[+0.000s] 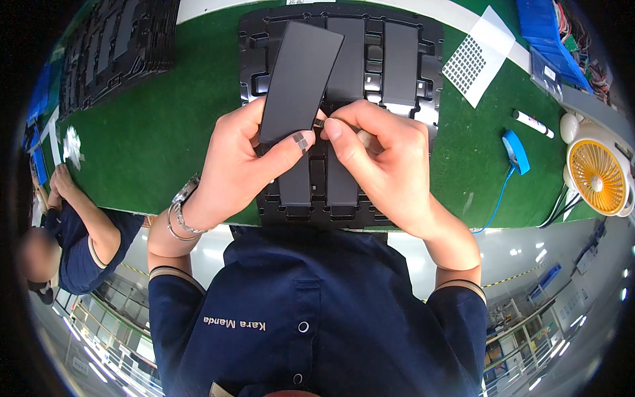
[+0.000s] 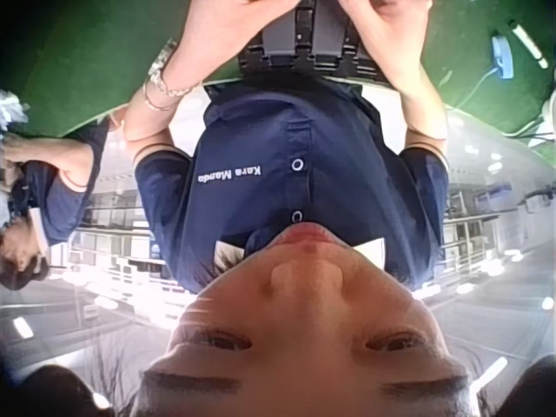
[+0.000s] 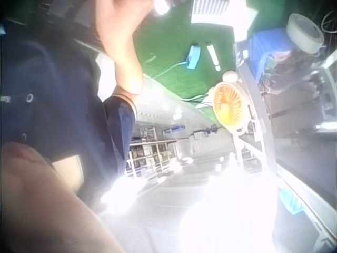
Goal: The person is seen writing on a piece of paper and then assembling some small black plastic parts into a larger tray.
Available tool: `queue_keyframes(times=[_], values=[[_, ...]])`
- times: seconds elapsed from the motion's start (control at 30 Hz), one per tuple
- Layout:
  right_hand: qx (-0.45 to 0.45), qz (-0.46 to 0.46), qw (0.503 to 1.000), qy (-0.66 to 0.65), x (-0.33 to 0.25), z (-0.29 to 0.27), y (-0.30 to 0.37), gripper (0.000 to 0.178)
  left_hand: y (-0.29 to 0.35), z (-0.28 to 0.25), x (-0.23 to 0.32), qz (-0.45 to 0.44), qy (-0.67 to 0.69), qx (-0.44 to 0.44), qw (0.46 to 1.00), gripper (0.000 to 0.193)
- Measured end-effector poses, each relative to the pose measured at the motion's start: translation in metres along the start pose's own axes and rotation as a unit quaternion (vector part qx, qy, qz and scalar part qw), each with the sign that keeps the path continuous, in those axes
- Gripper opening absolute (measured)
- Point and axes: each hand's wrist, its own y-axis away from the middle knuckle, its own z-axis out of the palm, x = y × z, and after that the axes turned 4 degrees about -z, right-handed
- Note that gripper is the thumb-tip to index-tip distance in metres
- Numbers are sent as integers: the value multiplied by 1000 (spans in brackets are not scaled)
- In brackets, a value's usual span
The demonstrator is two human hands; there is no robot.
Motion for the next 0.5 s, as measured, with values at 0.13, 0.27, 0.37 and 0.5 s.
queue_keyframes(times=[0.13,0.27,0.37,0.5], values=[[-5,7,1000,-6,0,0,0,14,0,0,2,0,-3,0,1000,18],[-4,7,1000,-3,-1,0,-1,15,0,0,-3,19,-18,5,1000,18],[-5,8,1000,0,-1,0,0,15,1,0,-3,18,-20,5,1000,18],[-1,3,1000,-2,1,1,0,15,0,0,-3,16,-16,3,1000,17]])
